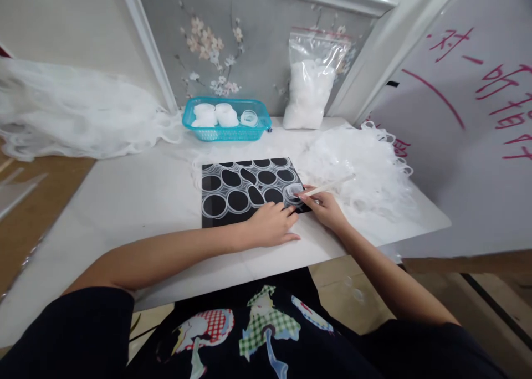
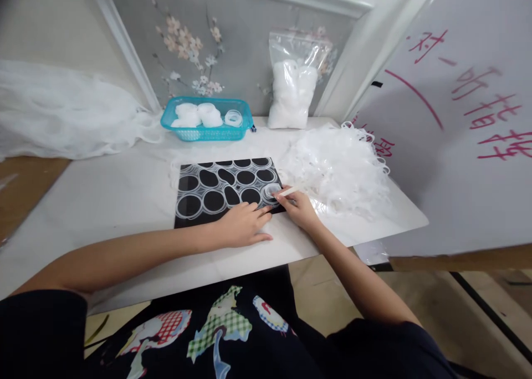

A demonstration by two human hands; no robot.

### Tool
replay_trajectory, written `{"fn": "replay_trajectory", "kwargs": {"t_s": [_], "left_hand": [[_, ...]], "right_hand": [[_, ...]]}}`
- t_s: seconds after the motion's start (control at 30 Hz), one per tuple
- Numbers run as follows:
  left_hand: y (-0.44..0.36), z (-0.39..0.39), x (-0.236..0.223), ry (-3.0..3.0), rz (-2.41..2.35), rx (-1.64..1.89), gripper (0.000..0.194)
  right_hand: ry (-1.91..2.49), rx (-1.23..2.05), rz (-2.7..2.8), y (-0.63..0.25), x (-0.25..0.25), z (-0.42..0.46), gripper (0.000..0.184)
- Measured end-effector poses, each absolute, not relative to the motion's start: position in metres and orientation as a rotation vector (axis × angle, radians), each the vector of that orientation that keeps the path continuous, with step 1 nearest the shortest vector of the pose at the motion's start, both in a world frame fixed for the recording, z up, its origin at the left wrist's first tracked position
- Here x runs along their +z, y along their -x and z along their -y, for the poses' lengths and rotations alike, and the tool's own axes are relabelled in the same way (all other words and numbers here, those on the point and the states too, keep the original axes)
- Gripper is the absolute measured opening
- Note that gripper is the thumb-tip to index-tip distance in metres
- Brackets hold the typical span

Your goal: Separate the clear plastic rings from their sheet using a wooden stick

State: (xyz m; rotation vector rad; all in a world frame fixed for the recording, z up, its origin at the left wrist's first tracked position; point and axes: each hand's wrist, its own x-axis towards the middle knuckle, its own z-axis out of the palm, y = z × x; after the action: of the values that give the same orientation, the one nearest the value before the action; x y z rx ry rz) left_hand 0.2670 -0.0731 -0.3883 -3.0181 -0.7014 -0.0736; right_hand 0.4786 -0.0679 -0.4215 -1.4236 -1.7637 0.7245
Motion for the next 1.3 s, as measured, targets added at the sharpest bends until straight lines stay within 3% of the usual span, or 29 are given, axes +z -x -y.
{"fn": "replay_trajectory", "kwargs": {"t_s": [0.37, 0.5, 0.63, 0.93, 1.3], "left_hand": [[-0.271, 0.070, -0.387, 3.154, 0.858, -0.027, 0.059], [-0.272, 0.067, -0.385, 3.208, 0.908, -0.055, 0.054], [-0.271, 0.066, -0.381, 3.299, 0.979, -0.078, 0.060], [-0.270, 0.065, -0.383, 3.323, 1.018, -0.065, 0.058], [-0.270, 0.065, -0.384, 3.306, 0.961, -0.043, 0.057]], "right_hand": [[1.395, 0.718, 1.820, -0.477, -0.414, 0.067, 0.031], [1.376, 0.526, 1.973, -0.478, -0.415, 0.071, 0.028], [1.253, 0.302, 2.229, -0.484, -0.414, 0.069, 0.023], [1.273, 0.708, 2.009, -0.489, -0.415, 0.063, 0.027], [1.359, 0.785, 1.892, -0.485, -0.414, 0.067, 0.032]]}}
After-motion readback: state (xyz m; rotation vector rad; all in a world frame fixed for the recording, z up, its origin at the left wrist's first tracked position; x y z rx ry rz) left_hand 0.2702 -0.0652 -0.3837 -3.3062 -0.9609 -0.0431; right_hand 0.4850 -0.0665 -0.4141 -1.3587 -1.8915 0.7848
